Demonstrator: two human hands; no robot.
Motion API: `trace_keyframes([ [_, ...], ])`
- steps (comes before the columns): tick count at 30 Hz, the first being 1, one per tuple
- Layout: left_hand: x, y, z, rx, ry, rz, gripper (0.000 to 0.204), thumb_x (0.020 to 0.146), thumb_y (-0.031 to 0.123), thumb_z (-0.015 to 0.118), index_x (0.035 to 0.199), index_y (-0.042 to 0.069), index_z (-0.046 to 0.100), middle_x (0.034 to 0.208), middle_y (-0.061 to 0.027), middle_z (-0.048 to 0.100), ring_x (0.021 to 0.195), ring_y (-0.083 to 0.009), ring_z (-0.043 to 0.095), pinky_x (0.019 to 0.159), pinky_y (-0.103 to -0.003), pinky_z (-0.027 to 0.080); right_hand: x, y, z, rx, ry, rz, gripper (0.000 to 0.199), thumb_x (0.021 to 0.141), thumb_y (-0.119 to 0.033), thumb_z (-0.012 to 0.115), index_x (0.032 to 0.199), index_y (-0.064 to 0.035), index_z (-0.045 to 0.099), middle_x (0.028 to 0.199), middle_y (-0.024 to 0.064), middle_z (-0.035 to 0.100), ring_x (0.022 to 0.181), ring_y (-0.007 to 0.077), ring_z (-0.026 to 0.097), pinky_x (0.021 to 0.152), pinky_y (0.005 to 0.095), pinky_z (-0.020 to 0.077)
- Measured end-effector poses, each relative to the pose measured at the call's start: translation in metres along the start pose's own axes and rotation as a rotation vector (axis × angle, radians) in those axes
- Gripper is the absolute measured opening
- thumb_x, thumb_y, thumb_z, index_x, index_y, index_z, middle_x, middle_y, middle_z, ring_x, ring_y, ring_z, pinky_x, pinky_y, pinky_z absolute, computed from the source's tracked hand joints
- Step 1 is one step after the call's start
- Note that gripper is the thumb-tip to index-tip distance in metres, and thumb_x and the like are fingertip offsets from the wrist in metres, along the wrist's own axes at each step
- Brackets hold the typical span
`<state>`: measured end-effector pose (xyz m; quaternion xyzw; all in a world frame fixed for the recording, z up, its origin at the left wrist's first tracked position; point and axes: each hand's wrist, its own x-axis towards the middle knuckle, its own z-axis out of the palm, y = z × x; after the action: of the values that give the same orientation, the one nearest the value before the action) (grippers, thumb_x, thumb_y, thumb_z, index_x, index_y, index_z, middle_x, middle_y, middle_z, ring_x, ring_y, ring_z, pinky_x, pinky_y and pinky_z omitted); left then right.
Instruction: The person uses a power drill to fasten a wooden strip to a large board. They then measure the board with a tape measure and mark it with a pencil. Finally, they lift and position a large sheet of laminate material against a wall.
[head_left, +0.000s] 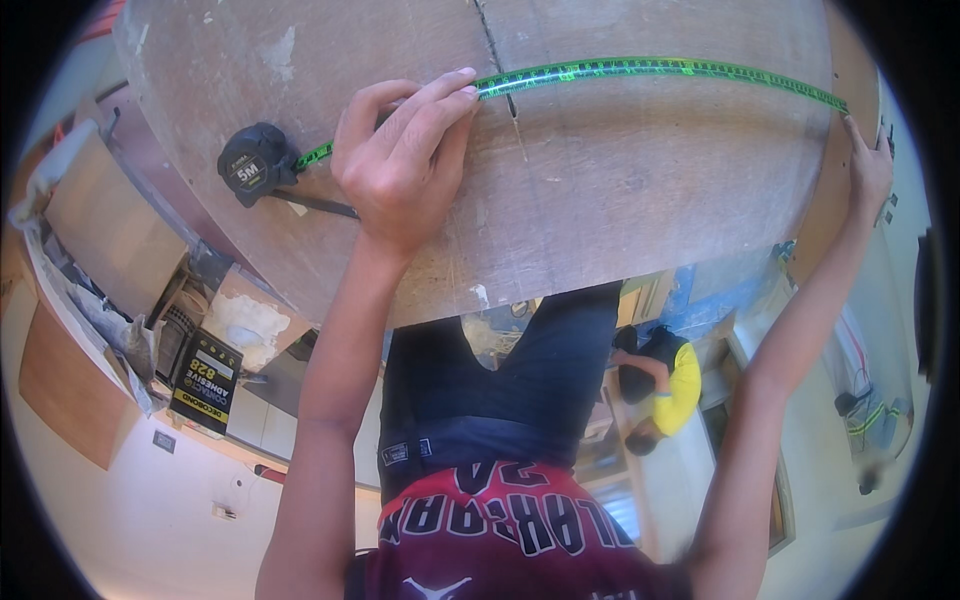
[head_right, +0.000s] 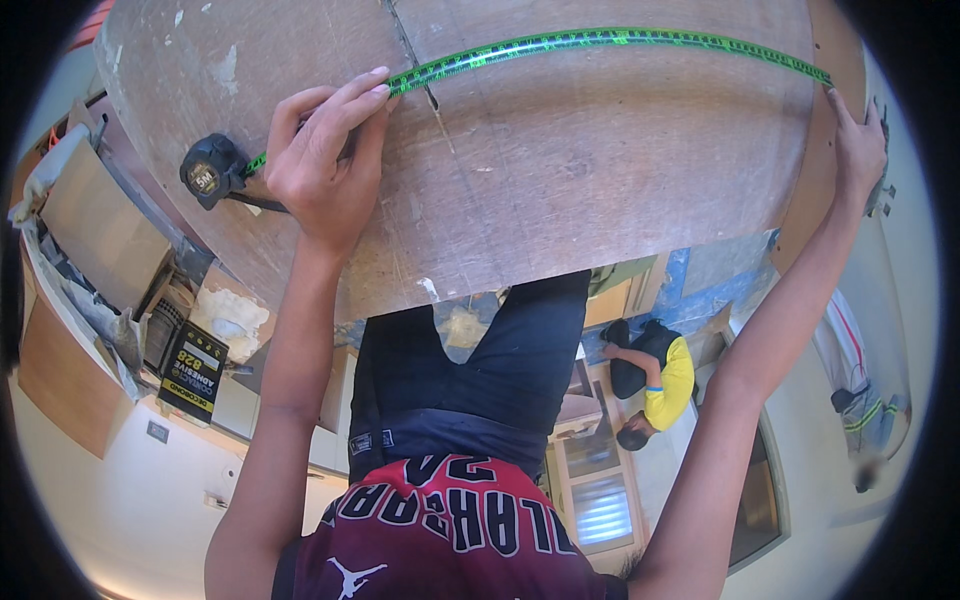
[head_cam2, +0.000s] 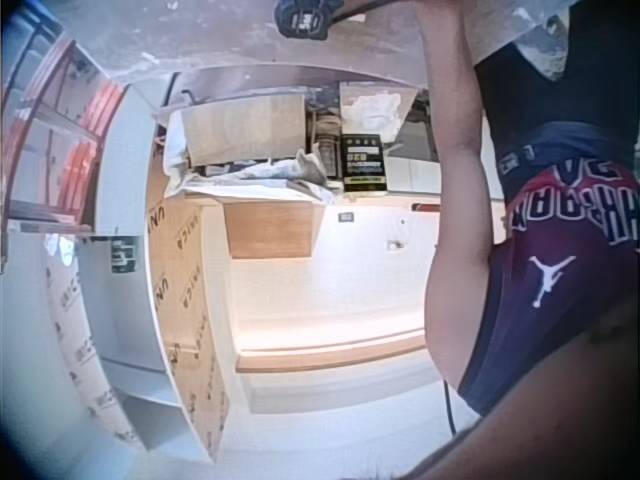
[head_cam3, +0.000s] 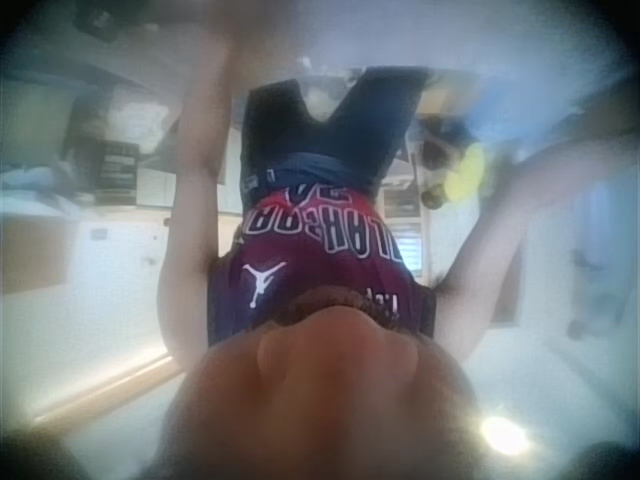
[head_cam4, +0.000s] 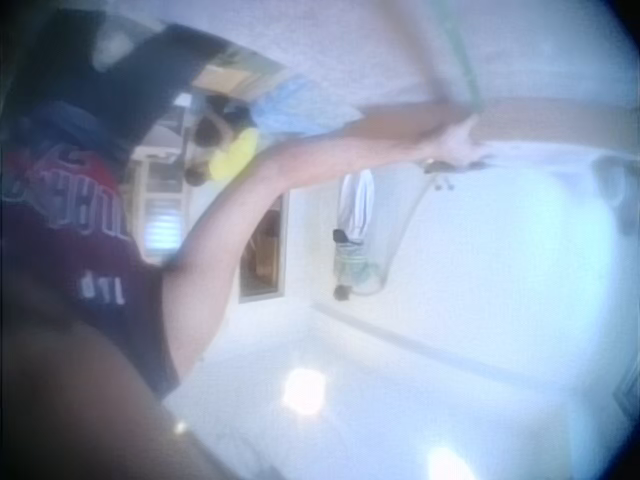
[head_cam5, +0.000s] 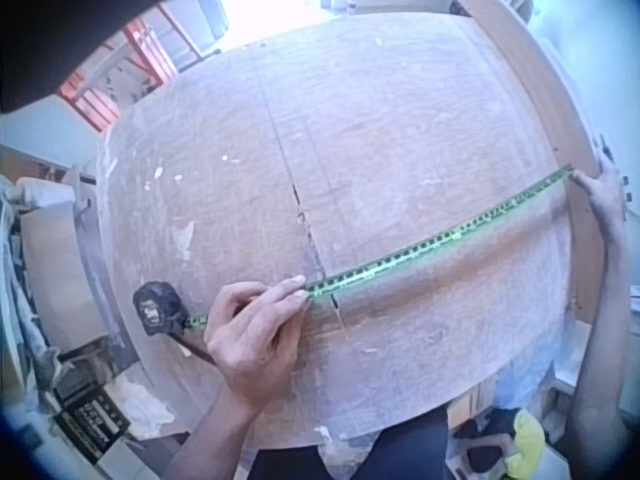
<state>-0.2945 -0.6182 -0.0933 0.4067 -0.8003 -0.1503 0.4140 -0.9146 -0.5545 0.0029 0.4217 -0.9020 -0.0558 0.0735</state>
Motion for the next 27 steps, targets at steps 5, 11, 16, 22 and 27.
trace_keyframes([
  [5,-0.001,0.0,-0.001,0.004,-0.002,-0.002,0.019,0.078,0.004,0.089,0.094,0.011,0.082,0.103,-0.0001,0.085,0.086,-0.0219,0.072,0.075,-0.03,0.057,0.0,-0.005,-0.003,-0.008,-0.042,0.03,0.076,0.091,-0.063,0.079,0.15,-0.0158,0.068,0.139,0.0128,0.075,0.129,0.0325,0.069,0.113,0.0418,0.0481],
  [11,-0.001,0.0,0.0,0.001,-0.001,0.007,0.02,0.077,0.004,0.089,0.094,0.011,0.083,0.103,-0.0002,0.085,0.087,-0.0218,0.072,0.075,-0.03,0.057,0.003,0.006,-0.001,0.0,-0.028,0.039,0.077,0.09,-0.065,0.079,0.151,-0.0211,0.068,0.142,0.0132,0.074,0.132,0.0332,0.068,0.114,0.0433,0.0486],
  [16,-0.001,-0.001,-0.001,0.005,-0.006,0.003,0.02,0.077,0.004,0.089,0.095,0.011,0.083,0.104,0.0,0.085,0.087,-0.0216,0.072,0.075,-0.031,0.058,0.001,-0.002,-0.002,0.004,-0.043,0.047,0.077,0.089,-0.066,0.079,0.152,-0.023,0.067,0.144,0.0137,0.073,0.135,0.0336,0.067,0.115,0.0438,0.0484],
  [22,-0.001,-0.001,-0.001,0.009,-0.002,0.015,0.021,0.077,0.003,0.089,0.095,0.011,0.083,0.104,0.0003,0.085,0.086,-0.0213,0.072,0.074,-0.03,0.057,-0.001,-0.003,-0.002,-0.024,-0.002,0.043,0.074,0.09,-0.065,0.078,0.15,-0.0236,0.069,0.14,0.0126,0.075,0.131,0.0333,0.069,0.113,0.0437,0.0497],
  [27,-0.001,-0.002,0.0,0.008,0.006,0.017,0.02,0.077,0.004,0.089,0.095,0.011,0.083,0.104,0.0004,0.085,0.086,-0.0211,0.072,0.074,-0.03,0.057,0.0,-0.004,-0.004,-0.033,-0.019,0.035,0.072,0.09,-0.065,0.078,0.148,-0.0232,0.07,0.136,0.0123,0.077,0.128,0.0329,0.071,0.111,0.0434,0.0505],
])
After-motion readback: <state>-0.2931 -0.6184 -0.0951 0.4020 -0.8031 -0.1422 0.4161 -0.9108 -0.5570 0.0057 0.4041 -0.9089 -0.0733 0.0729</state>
